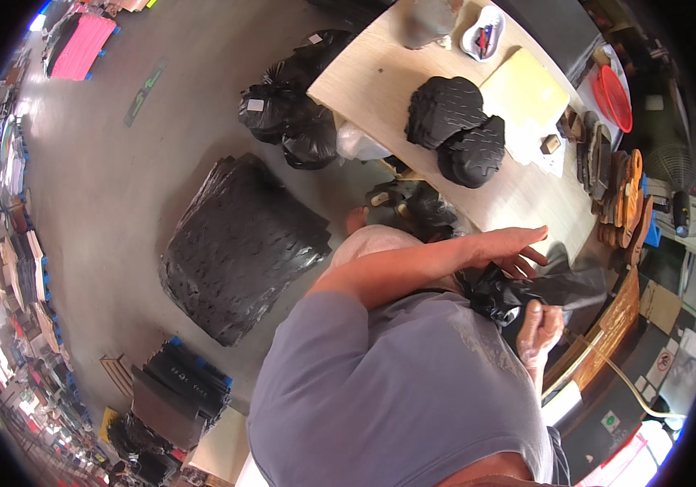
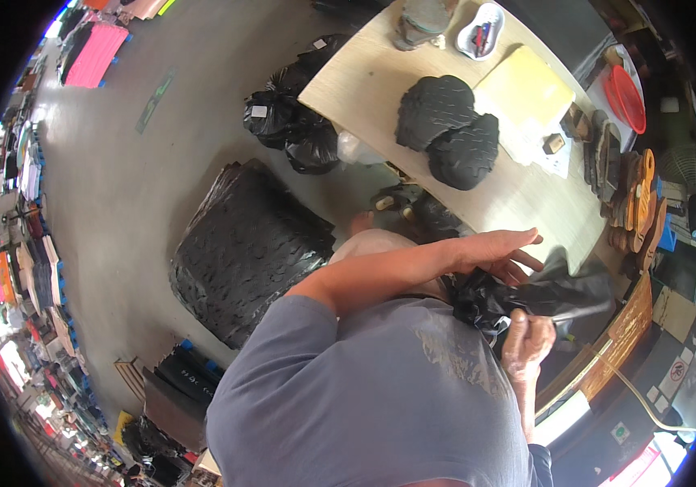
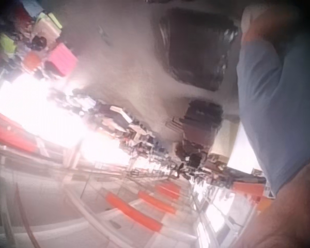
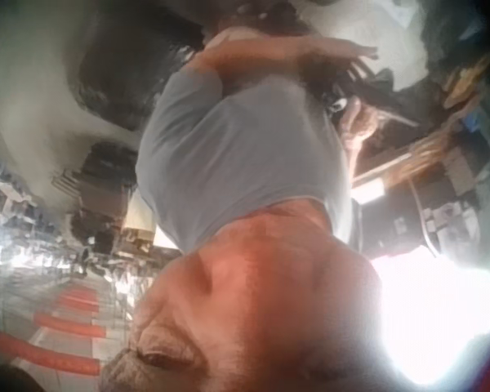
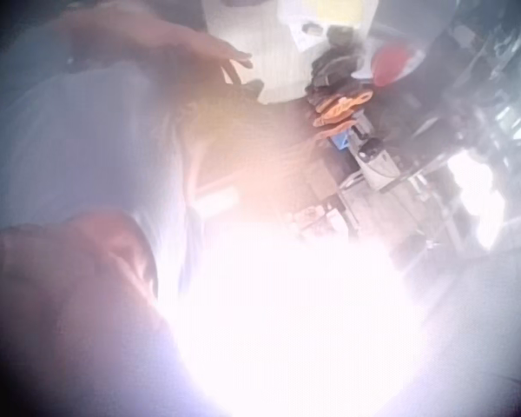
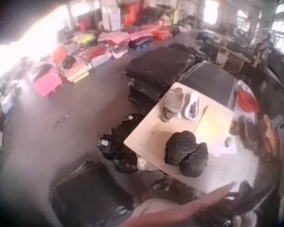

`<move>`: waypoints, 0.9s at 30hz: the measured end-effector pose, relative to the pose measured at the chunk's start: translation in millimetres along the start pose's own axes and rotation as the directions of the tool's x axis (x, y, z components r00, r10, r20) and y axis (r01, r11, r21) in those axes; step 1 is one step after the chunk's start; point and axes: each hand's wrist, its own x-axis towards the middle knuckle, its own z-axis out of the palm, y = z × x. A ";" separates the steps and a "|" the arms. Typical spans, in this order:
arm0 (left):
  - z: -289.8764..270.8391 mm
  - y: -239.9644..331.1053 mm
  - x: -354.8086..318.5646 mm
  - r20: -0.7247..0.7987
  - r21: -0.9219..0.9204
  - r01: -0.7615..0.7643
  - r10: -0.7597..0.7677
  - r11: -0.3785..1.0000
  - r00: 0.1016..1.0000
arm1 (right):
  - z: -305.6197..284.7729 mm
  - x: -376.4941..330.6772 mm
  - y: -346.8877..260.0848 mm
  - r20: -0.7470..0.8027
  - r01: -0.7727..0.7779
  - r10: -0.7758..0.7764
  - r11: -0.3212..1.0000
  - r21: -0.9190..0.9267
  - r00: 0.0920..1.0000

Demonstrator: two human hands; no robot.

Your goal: The person removes black rubber pieces from a die-cutting machine and stacks them on a table. They then use a green air gun to blow between the layers of the stacked pieces, separating them slightly, and repeats this process for multiple stacks.

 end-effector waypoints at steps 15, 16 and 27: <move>-21.9 20.6 -23.8 -0.009 0.725 -0.421 0.619 0.545 0.786 | -5.5 29.2 -52.2 0.545 -0.188 0.124 0.980 0.063 0.829; -20.1 25.3 -25.7 -0.017 0.726 -0.363 0.543 0.584 0.839 | -31.6 33.4 -43.9 0.451 -0.452 0.422 0.891 -0.044 0.787; 46.9 -0.7 -5.8 0.228 0.963 -0.270 0.531 0.001 0.816 | -29.9 90.2 92.6 0.172 -0.215 0.169 0.930 0.299 0.971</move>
